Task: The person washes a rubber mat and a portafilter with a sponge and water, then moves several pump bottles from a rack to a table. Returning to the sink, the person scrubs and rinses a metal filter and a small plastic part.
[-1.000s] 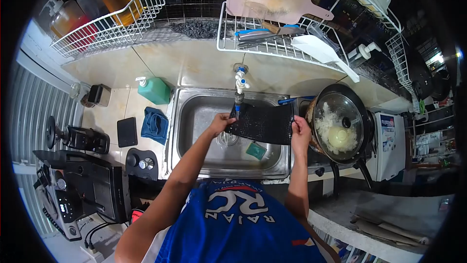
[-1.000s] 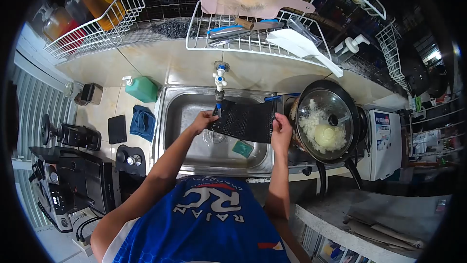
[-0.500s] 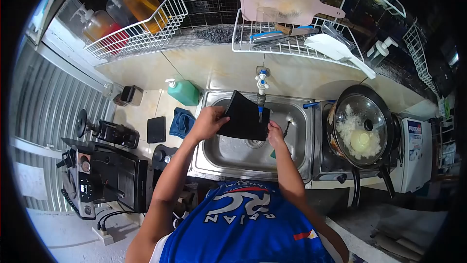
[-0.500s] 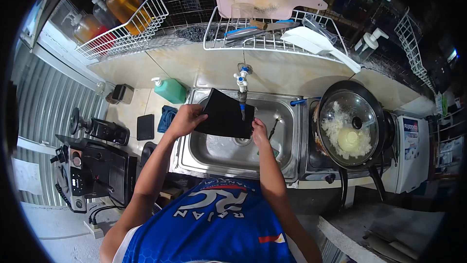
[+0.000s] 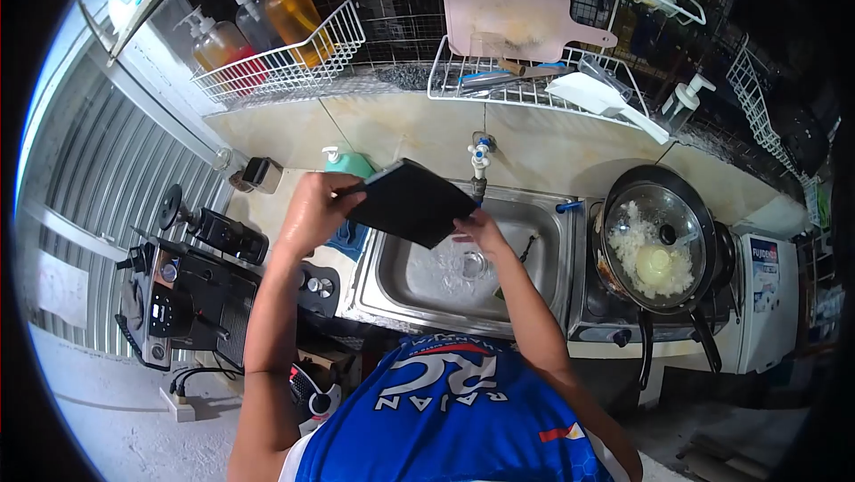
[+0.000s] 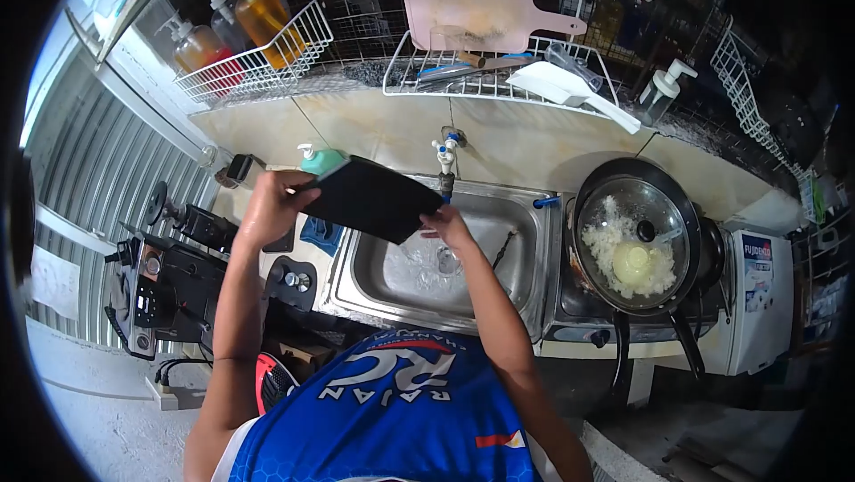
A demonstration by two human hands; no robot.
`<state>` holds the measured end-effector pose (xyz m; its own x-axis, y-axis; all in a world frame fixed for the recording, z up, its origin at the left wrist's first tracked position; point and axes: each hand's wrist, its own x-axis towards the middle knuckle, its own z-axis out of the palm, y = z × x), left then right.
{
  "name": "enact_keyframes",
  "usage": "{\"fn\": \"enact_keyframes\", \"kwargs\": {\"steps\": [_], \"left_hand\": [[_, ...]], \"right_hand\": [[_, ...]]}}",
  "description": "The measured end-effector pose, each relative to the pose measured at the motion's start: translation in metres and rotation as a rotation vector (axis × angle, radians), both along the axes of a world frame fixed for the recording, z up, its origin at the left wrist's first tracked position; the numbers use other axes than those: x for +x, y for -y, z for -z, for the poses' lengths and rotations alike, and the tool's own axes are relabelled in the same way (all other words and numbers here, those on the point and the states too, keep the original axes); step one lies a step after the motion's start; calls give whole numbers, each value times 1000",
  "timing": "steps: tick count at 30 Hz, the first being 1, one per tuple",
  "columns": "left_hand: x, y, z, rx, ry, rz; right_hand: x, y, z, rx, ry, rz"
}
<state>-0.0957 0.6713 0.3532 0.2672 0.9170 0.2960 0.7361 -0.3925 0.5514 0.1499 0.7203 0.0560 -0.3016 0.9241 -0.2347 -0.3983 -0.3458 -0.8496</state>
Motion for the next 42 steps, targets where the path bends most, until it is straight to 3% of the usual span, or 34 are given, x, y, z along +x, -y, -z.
{"fn": "enact_keyframes", "kwargs": {"steps": [1,3,4,5,8,11,16,18,20,22,23,24,25,26,27,28,29,30,31,32,34,36,38,40,42], "left_hand": [[-4,3,-10,5,-3,-22],[-15,6,-26,67,13,-20],[-16,10,-38,156,4,-24],[-17,14,-50,160,6,-48],[-21,17,-77,267,29,-68],[-21,20,-110,345,20,-41],[-29,12,-143,406,116,47],[-24,15,-151,426,73,48],[-12,28,-140,382,157,0],[-4,37,-118,334,80,101],[-7,34,-88,227,13,109],[-8,29,-47,178,-69,145],[-13,17,24,172,19,214],[-11,9,92,67,-307,211],[-13,7,179,-72,-420,181],[-14,10,235,-254,-415,187],[-11,25,246,-113,-378,172],[-8,24,248,31,-342,162],[-5,21,231,137,-239,183],[-24,-3,280,14,-16,110],[-9,17,152,287,-83,188],[-11,16,141,301,-84,206],[-23,8,181,123,-121,252],[-23,10,188,20,-158,232],[-19,-4,173,116,103,211]], "right_hand": [[5,-9,-10,88,32,72],[24,-25,-40,320,592,121],[29,-22,-73,372,410,222],[41,-25,-100,485,593,215],[56,-22,-173,548,373,298],[80,-29,-214,586,545,283],[85,-2,-272,858,266,500],[88,9,-268,809,331,521],[84,35,-256,468,772,539],[73,52,-192,475,465,623],[71,70,-160,426,647,610],[70,67,-72,553,414,726],[73,74,4,488,504,683],[73,92,74,426,856,611],[62,116,100,155,684,570],[62,131,142,156,814,548],[57,141,133,163,839,571],[58,140,122,177,701,502],[59,133,108,203,745,547],[63,140,96,211,799,576],[77,138,57,323,674,601],[84,121,29,461,529,616],[86,123,18,459,622,570],[85,121,17,412,687,537],[94,99,-21,451,791,500]]}}
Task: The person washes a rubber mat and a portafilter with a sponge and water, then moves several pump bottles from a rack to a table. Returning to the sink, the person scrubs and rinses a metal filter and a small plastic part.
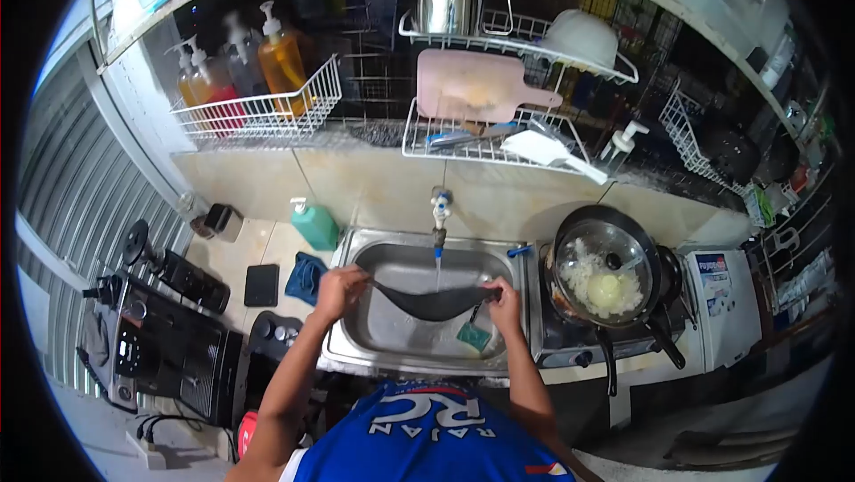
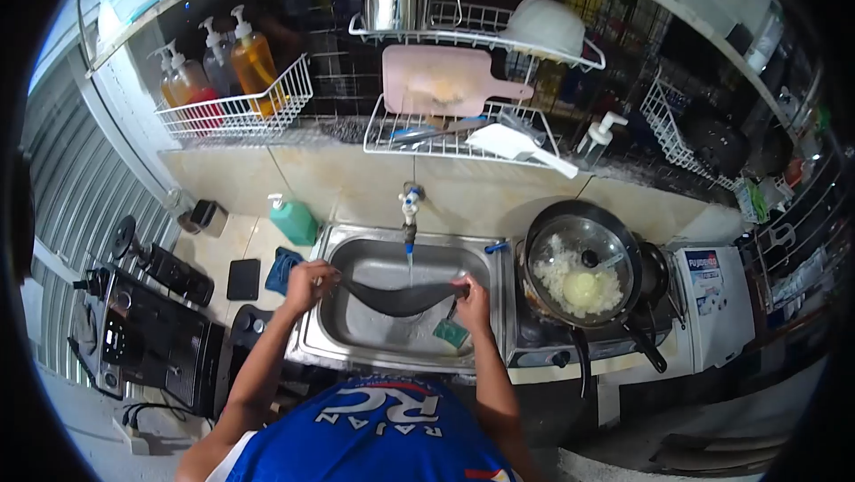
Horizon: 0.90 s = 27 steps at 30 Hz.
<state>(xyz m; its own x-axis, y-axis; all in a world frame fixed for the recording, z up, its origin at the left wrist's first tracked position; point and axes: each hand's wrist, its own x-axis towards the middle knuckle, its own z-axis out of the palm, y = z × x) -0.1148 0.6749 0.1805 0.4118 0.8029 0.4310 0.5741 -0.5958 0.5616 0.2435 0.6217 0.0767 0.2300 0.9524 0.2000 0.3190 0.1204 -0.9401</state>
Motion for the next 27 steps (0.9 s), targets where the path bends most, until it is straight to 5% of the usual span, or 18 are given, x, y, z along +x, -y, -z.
{"fn": "enact_keyframes", "kwargs": {"steps": [3,5,8,15,23,27], "left_hand": [[5,-17,-101,79,185,-9],[14,-35,-161,256,262,22],[45,-72,-214,257,355,16],[98,-198,-180,-8,484,25],[126,-225,-206,-223,399,-81],[131,-232,-196,62,130,-178]], "right_hand": [[6,-13,-163,346,-30,-30],[29,-30,-242,517,228,123],[57,-67,-327,434,175,161],[119,-180,-332,284,190,-18],[147,-238,-338,43,247,94],[153,-263,-334,-2,273,85]]}}
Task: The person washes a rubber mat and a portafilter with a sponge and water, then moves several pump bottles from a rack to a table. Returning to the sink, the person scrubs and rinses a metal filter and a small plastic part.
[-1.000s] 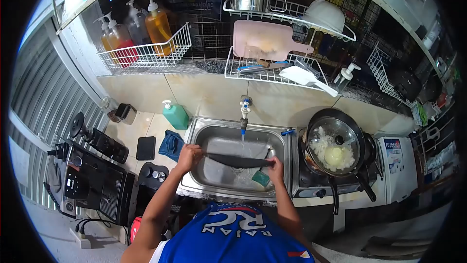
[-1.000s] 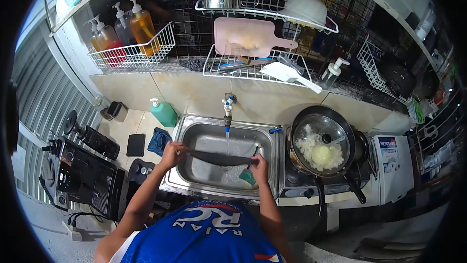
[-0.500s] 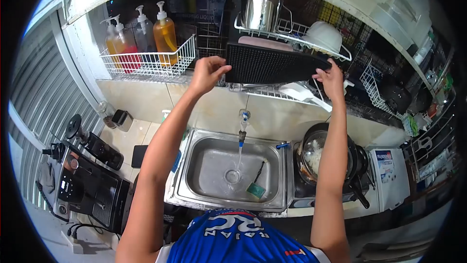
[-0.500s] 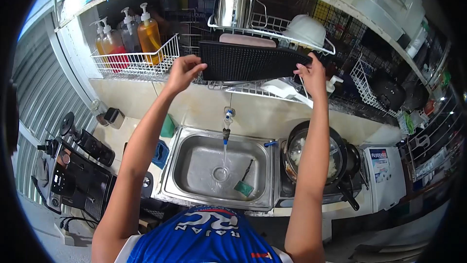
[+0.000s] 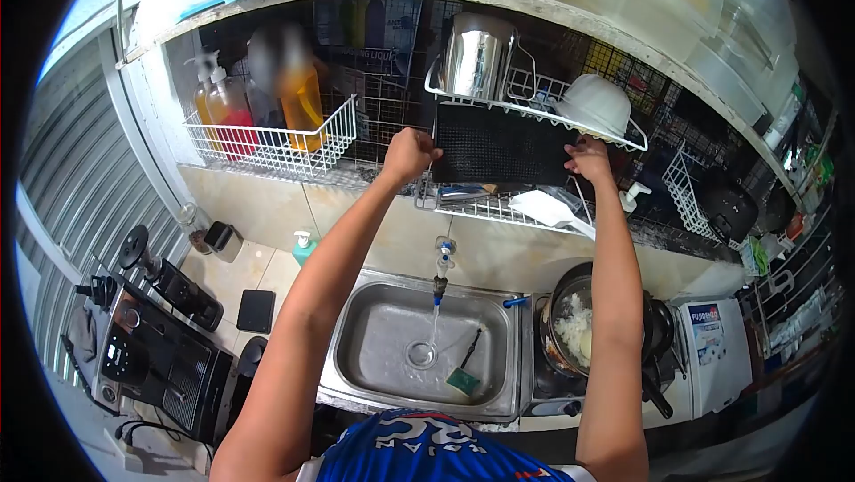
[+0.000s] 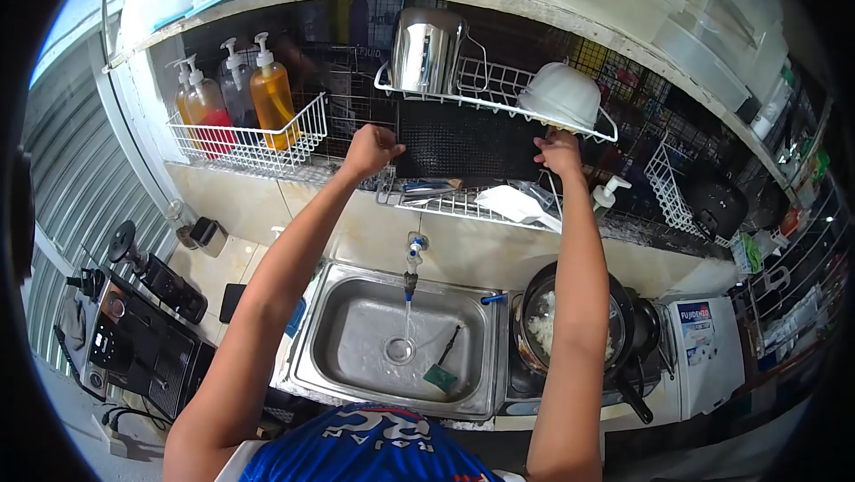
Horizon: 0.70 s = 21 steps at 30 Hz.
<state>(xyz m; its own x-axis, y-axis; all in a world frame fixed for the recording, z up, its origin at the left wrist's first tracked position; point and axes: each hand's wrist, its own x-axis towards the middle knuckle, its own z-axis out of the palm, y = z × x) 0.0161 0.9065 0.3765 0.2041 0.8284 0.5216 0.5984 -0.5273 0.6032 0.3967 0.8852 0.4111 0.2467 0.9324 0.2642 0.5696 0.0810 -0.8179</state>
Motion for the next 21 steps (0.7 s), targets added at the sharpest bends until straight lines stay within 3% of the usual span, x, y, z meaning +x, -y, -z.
{"fn": "enact_keyframes", "kwargs": {"steps": [3,11,13,15,17,19,21], "left_hand": [[-1,-7,10,-39,50,-61],[-8,0,30,-117,158,-30],[-5,17,31,137,-2,-244],[-6,17,39,150,52,-230],[-14,37,28,-31,225,-67],[-43,64,13,-1,266,15],[-84,79,-2,289,85,28]], "right_hand": [[-2,-15,12,120,214,55],[-28,7,30,230,125,91],[-46,23,29,214,202,76],[-55,32,34,544,610,253],[-80,52,31,609,584,317],[-114,82,23,675,556,393],[-155,113,13,643,254,24]]}}
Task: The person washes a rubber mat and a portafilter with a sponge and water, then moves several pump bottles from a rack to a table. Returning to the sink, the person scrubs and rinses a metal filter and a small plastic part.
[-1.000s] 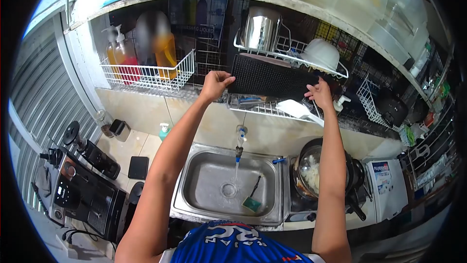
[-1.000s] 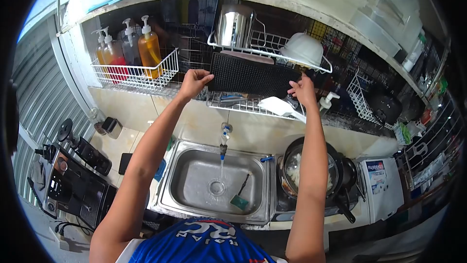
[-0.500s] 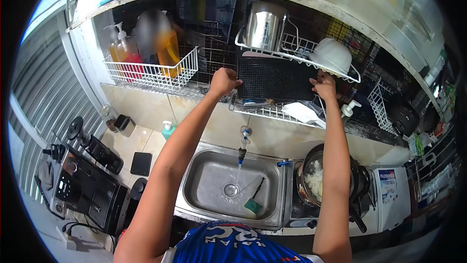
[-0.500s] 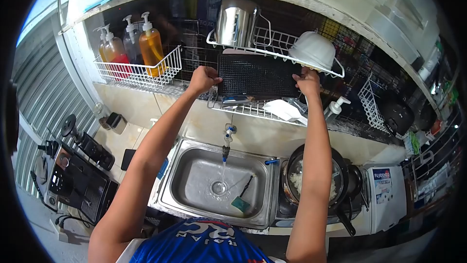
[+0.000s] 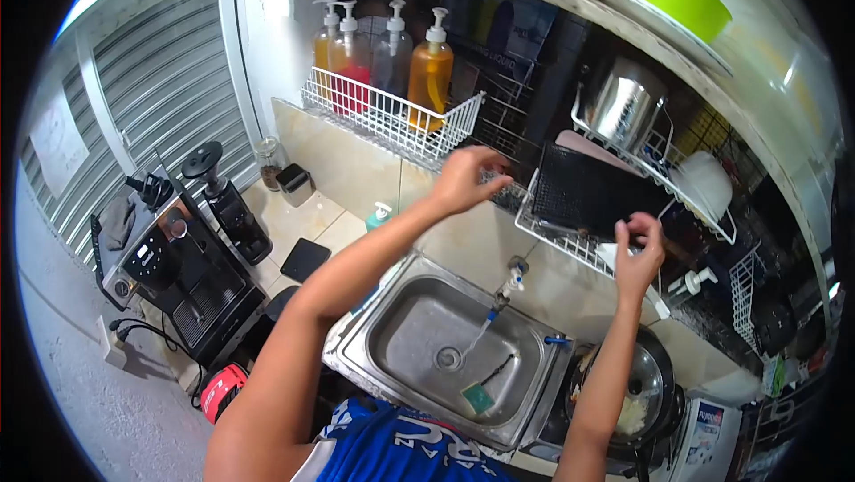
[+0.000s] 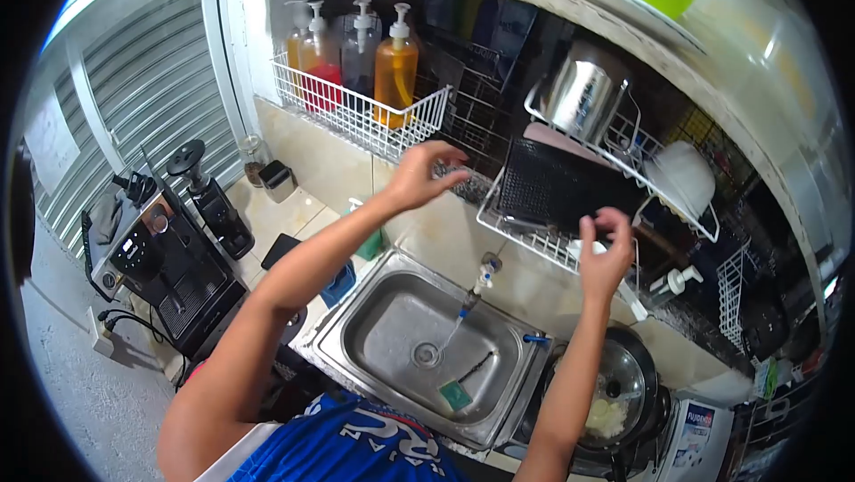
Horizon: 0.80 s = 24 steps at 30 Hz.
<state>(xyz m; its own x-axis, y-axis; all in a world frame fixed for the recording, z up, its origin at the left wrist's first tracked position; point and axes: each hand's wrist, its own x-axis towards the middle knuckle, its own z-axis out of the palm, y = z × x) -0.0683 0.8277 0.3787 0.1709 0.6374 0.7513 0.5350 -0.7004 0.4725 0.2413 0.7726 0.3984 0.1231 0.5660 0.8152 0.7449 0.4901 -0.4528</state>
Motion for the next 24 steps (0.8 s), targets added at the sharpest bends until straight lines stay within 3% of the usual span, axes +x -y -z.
{"fn": "enact_keyframes", "kwargs": {"steps": [2,4,6,8,10,14,15,19,22,24], "left_hand": [[-54,-4,-20,67,92,-43],[-114,-18,-51,159,238,-147],[-164,-36,-79,161,316,-272],[-199,-58,-96,422,103,-699],[-230,-79,-107,320,181,-902],[-270,-111,-116,109,193,-959],[-274,-115,-117,10,171,-959],[-290,-138,-117,25,182,-937],[-300,-146,-119,28,186,-1011],[-307,-155,-132,-191,161,-854]], "right_hand": [[-43,14,-5,-153,23,-429],[-101,15,-34,-74,277,-629],[-166,-6,-59,67,321,-681],[-234,-48,-76,43,237,-649],[-300,-112,-80,133,202,-489],[-408,-192,-90,-118,75,39],[-425,-181,-108,-289,-40,41],[-471,-216,-126,-247,-157,285],[-485,-226,-134,-336,-156,278],[-494,-237,-124,-248,-134,386]]}}
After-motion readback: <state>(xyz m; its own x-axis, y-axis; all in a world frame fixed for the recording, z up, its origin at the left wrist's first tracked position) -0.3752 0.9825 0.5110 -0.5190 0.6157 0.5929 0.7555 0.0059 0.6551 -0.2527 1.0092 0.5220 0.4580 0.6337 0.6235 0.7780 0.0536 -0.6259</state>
